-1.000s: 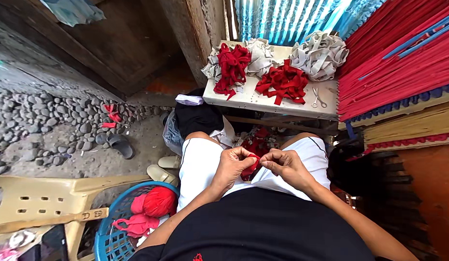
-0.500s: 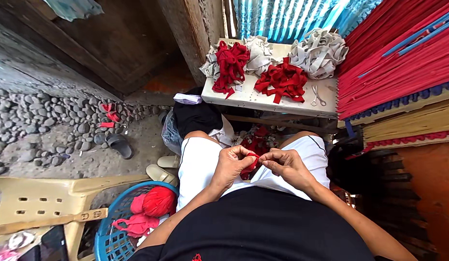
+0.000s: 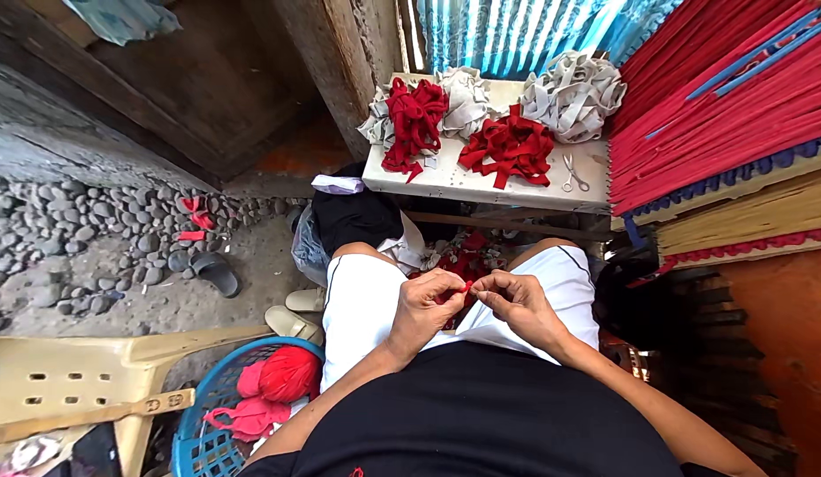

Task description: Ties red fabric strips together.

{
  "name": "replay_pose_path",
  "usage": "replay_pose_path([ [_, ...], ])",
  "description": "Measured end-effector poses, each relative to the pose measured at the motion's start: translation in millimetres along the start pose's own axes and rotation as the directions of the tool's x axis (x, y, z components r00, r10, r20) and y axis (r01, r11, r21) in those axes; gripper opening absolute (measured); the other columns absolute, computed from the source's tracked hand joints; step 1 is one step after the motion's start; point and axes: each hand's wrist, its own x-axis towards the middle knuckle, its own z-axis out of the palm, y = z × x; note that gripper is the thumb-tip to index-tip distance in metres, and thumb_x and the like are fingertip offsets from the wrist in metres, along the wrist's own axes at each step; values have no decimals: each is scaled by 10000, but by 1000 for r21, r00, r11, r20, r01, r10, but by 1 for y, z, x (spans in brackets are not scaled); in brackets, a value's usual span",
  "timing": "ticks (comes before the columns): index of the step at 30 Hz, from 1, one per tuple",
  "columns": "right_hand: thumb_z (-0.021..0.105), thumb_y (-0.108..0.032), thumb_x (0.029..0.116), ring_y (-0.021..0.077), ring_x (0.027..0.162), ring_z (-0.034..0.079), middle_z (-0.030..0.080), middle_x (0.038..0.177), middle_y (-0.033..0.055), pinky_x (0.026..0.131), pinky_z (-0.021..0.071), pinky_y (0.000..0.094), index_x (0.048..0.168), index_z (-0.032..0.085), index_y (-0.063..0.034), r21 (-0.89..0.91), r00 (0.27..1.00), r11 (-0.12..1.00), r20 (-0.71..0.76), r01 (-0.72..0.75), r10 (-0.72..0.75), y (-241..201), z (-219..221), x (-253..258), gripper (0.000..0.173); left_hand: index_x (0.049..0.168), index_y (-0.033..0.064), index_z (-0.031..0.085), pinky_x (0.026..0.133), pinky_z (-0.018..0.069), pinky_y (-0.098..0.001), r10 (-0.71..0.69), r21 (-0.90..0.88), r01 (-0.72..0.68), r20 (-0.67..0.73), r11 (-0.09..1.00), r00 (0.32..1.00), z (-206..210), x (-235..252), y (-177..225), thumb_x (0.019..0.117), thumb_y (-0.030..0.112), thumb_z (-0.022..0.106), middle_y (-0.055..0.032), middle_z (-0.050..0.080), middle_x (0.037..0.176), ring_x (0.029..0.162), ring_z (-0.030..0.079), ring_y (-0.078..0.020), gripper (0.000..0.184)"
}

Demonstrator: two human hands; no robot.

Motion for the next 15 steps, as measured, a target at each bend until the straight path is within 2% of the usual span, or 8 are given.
replay_pose_path([
  [3, 619, -63, 985, 35, 658, 583, 682, 868, 12, 586, 485, 187, 996, 728, -26, 9, 1000, 1000, -22, 9, -8, 2, 2, 0, 116, 908, -8, 767, 824, 620, -301, 127, 103, -128, 11, 986, 992, 0, 0, -5, 865, -10, 705, -86, 756, 960, 909, 726, -126, 76],
  [9, 629, -52, 980, 53, 652, 582, 665, 836, 20, 579, 484, 195, 977, 720, -20, 47, 997, 999, -76, 19, -15, 5, 6, -1, 97, 922, -24, 769, 878, 608, -309, 275, 133, -278, 42, 951, 961, 2, -2, -11, 891, -26, 679, -114, 758, 961, 959, 728, -153, 95],
  [13, 629, -31, 971, 57, 628, 585, 669, 812, 27, 569, 490, 201, 941, 700, -13, 77, 994, 997, -111, 27, -18, 7, 9, -2, 79, 938, -18, 771, 874, 601, -310, 303, 152, -309, 59, 939, 951, 6, -4, -13, 914, -12, 666, -119, 755, 969, 951, 722, -157, 108],
  [15, 631, -30, 972, 56, 618, 586, 678, 804, 29, 564, 488, 203, 939, 698, -13, 81, 993, 996, -117, 24, -14, 8, 9, -2, 77, 944, -18, 772, 863, 605, -309, 269, 136, -272, 41, 953, 962, 8, -5, -13, 908, -9, 672, -112, 758, 970, 941, 726, -152, 107],
])
